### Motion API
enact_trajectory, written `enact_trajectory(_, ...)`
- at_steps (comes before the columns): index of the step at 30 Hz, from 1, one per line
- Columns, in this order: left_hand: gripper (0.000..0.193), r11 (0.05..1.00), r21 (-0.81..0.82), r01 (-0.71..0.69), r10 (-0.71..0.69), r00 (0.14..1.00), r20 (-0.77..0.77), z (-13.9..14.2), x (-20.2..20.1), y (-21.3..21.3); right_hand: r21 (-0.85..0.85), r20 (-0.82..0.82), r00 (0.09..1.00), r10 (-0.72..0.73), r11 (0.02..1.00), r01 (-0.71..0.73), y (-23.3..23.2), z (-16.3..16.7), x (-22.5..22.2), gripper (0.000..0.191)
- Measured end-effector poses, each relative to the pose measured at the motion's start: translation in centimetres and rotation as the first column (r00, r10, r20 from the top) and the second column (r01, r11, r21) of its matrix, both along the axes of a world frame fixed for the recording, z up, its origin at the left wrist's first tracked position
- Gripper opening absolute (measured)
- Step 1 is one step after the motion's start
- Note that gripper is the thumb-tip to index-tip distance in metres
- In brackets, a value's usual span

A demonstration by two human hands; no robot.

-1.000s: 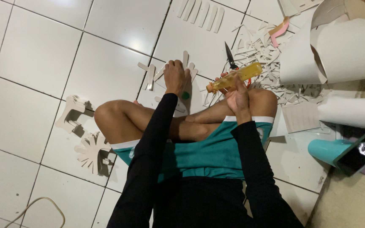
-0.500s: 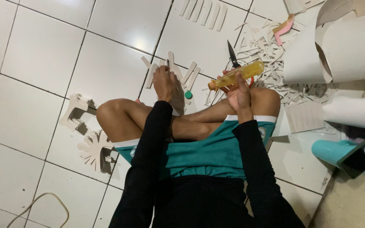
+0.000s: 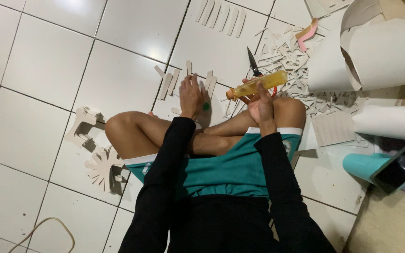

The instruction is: The person sits on the floor cutting strips from a white foam sheet using scissors, then squeezes glue from a plastic bottle onto the cut strips and presses them onto foam cutout pieces laid on the floor.

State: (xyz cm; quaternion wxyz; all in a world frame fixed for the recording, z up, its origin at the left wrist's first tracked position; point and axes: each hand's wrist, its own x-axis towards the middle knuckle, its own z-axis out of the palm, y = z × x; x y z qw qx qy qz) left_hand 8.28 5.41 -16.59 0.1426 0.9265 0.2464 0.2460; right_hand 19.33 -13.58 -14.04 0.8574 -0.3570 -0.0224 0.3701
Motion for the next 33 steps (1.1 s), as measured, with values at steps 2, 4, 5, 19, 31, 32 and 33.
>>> enact_trajectory(2, 0.040, 0.985, -0.077, 0.155, -0.159, 0.985, -0.062, -0.5, 0.5, -0.9, -0.005, -0.008, 1.000, -0.006, 1.000, 0.006, 0.0, 0.0, -0.1, 0.040)
enact_trajectory(4, 0.033, 0.963, -0.172, 0.209, -0.231, 0.966, -0.118, -1.0, 1.0, -1.4, -0.016, -0.010, 1.000, -0.015, 1.000, 0.015, 0.1, -0.1, 0.0, 0.042)
enact_trajectory(5, 0.035, 0.955, -0.229, 0.189, -0.226, 0.962, -0.151, -1.3, 1.2, -1.7, -0.030, -0.011, 1.000, -0.023, 0.999, 0.023, 0.1, -0.2, -0.1, 0.043)
enact_trajectory(19, 0.028, 0.359, -0.922, 0.142, 0.118, 0.974, 0.195, 2.6, -2.0, -3.2, -0.224, 0.607, 0.785, -0.125, 0.921, 0.320, -3.1, 4.5, -3.3, 0.052)
enact_trajectory(31, 0.032, 0.407, -0.853, 0.327, 0.049, 0.925, 0.378, 8.3, -6.8, -6.4, -0.145, 0.744, 0.660, -0.103, 0.939, 0.311, -2.8, 11.5, -7.9, 0.045)
enact_trajectory(32, 0.032, 0.405, -0.852, 0.332, 0.042, 0.924, 0.380, 8.5, -6.9, -6.6, -0.167, 0.763, 0.643, -0.076, 0.937, 0.308, -2.8, 11.5, -8.0, 0.044)
enact_trajectory(33, 0.032, 0.403, -0.851, 0.337, 0.036, 0.923, 0.383, 8.6, -7.0, -6.7, -0.188, 0.779, 0.625, -0.048, 0.933, 0.306, -2.9, 11.5, -8.2, 0.042)
